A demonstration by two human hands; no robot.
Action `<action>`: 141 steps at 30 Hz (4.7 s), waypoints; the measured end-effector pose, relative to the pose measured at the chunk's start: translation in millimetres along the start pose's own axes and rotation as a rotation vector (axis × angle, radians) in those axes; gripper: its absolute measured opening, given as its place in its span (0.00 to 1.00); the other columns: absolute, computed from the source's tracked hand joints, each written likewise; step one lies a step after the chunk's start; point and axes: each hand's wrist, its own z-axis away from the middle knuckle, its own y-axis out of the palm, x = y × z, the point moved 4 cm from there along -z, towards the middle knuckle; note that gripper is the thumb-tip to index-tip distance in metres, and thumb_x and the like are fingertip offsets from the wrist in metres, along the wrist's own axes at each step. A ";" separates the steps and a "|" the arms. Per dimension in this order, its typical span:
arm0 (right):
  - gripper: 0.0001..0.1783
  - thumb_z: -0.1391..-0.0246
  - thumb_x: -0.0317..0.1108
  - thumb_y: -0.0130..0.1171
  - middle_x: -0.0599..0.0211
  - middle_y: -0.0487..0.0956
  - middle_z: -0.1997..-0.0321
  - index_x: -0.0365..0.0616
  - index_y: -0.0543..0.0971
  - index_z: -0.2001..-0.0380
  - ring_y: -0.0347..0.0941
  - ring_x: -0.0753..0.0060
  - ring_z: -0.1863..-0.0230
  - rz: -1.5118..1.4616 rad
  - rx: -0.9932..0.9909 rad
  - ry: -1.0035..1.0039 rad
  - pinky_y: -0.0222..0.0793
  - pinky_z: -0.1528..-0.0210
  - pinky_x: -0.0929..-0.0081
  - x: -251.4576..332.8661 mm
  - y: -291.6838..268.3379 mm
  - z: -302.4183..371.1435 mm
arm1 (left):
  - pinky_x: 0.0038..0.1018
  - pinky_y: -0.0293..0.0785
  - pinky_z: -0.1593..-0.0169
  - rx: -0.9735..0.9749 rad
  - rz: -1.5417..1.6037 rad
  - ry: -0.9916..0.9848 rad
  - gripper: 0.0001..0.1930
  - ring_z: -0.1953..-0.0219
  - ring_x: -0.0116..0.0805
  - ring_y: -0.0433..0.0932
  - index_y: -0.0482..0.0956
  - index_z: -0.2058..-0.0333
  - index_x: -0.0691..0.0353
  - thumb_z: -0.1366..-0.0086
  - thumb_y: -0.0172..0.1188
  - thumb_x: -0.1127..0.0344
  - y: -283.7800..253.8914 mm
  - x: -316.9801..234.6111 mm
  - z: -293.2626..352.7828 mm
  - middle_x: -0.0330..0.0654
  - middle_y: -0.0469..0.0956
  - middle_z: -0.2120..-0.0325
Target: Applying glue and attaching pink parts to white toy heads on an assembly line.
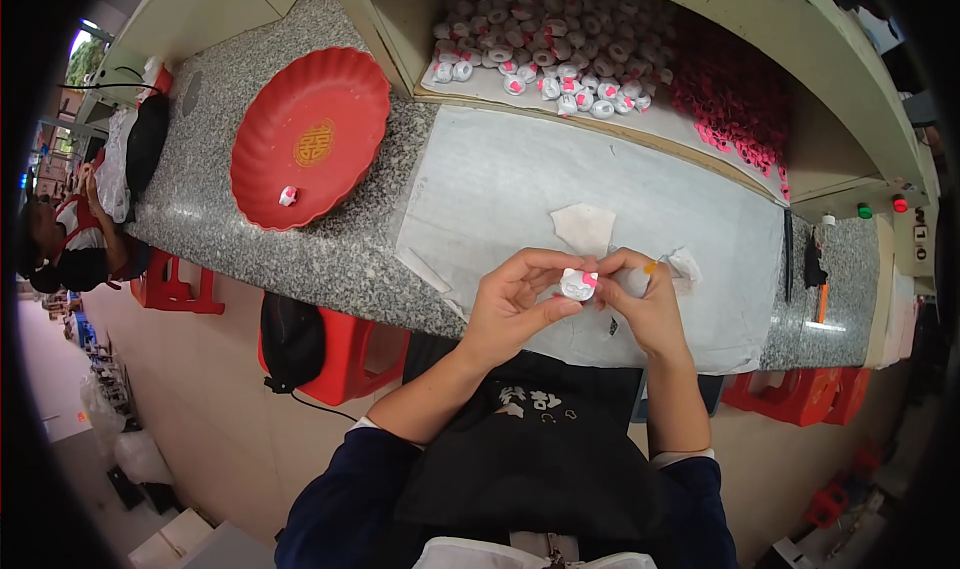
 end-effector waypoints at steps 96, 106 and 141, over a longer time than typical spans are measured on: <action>0.10 0.60 0.19 0.52 0.61 0.73 0.76 0.31 0.72 0.69 0.67 0.77 0.79 -0.224 -0.009 -0.155 0.64 0.77 0.84 -3.5 26.6 30.0 | 0.25 0.67 0.61 0.117 -0.019 0.036 0.13 0.64 0.31 0.69 0.69 0.66 0.65 0.54 0.56 0.79 -8.1 0.9 13.8 0.43 0.69 0.68; 0.20 0.59 0.24 0.49 0.61 0.72 0.76 0.35 0.64 0.59 0.63 0.78 0.82 -0.159 -0.147 -0.183 0.60 0.80 0.84 -4.5 13.3 21.8 | 0.32 0.68 0.68 -0.662 -1.534 0.518 0.10 0.71 0.44 0.73 0.71 0.68 0.63 0.51 0.54 0.68 -102.9 -153.0 -19.2 0.50 0.72 0.75; 0.17 0.64 0.24 0.43 0.58 0.60 0.59 0.42 0.59 0.65 0.64 0.67 0.66 -0.264 -0.184 -0.222 0.68 0.76 0.74 -14.5 -23.2 42.8 | 0.32 0.63 0.66 0.004 -1.858 0.627 0.13 0.73 0.39 0.67 0.72 0.69 0.58 0.57 0.57 0.67 9.9 37.4 -213.5 0.40 0.72 0.75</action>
